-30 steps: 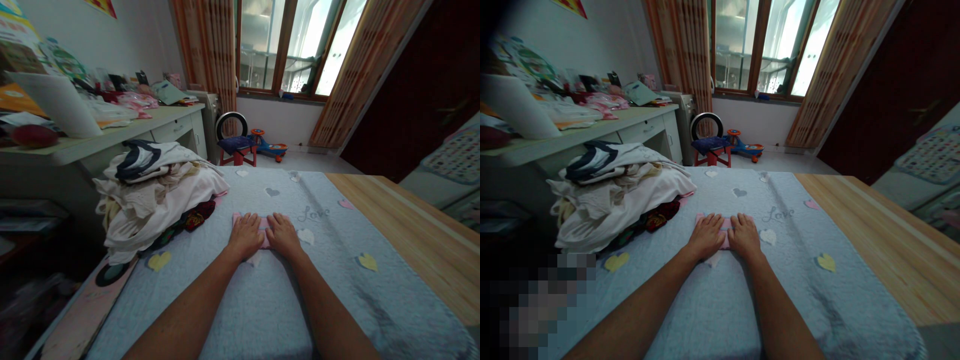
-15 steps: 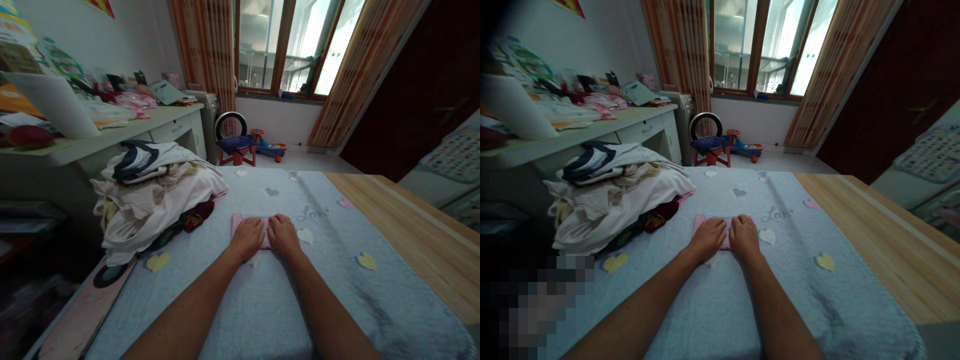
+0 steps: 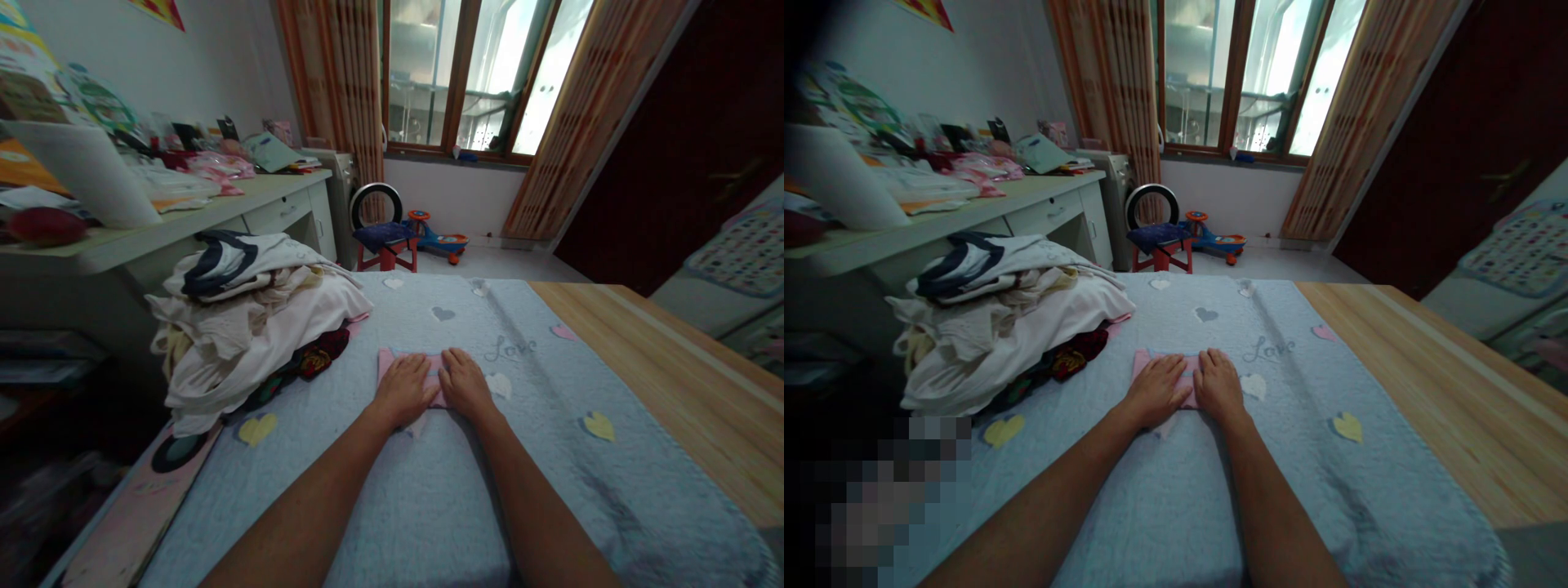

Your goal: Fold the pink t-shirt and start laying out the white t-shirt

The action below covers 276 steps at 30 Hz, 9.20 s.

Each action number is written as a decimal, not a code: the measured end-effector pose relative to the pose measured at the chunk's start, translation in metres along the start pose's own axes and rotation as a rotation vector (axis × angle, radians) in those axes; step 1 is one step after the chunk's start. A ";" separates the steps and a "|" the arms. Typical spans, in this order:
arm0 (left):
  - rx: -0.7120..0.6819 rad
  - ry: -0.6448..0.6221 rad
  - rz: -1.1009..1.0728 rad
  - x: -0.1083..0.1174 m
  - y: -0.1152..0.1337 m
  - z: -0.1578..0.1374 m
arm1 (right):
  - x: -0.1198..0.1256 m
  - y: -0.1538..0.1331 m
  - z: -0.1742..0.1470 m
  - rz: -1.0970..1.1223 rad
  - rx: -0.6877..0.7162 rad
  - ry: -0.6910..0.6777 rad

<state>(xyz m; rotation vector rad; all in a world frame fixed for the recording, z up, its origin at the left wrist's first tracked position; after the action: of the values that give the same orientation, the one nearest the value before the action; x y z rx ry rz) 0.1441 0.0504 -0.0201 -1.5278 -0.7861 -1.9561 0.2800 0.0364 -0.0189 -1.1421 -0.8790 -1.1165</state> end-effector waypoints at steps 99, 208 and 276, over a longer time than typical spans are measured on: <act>0.219 0.086 0.109 0.003 -0.022 -0.009 | 0.002 -0.030 -0.001 0.123 0.229 -0.046; -0.011 -0.002 -0.058 -0.001 -0.003 0.002 | 0.004 -0.005 0.005 0.013 0.041 0.046; 0.184 0.021 0.074 0.010 -0.027 -0.003 | 0.001 -0.017 0.003 0.080 0.130 -0.034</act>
<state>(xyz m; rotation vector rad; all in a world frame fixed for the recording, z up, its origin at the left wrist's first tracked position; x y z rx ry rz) 0.1208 0.0660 -0.0147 -1.4055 -0.8621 -1.7909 0.2639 0.0388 -0.0130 -1.0821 -0.9114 -0.9636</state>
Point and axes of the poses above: each hand's wrist, its own z-axis towards the middle knuckle, its own x-axis out of the back of the hand, y = z × x, the point moved 5 cm from there along z, towards the middle knuckle, and after that the axes turned 4 degrees about z, right-handed, at the moved point
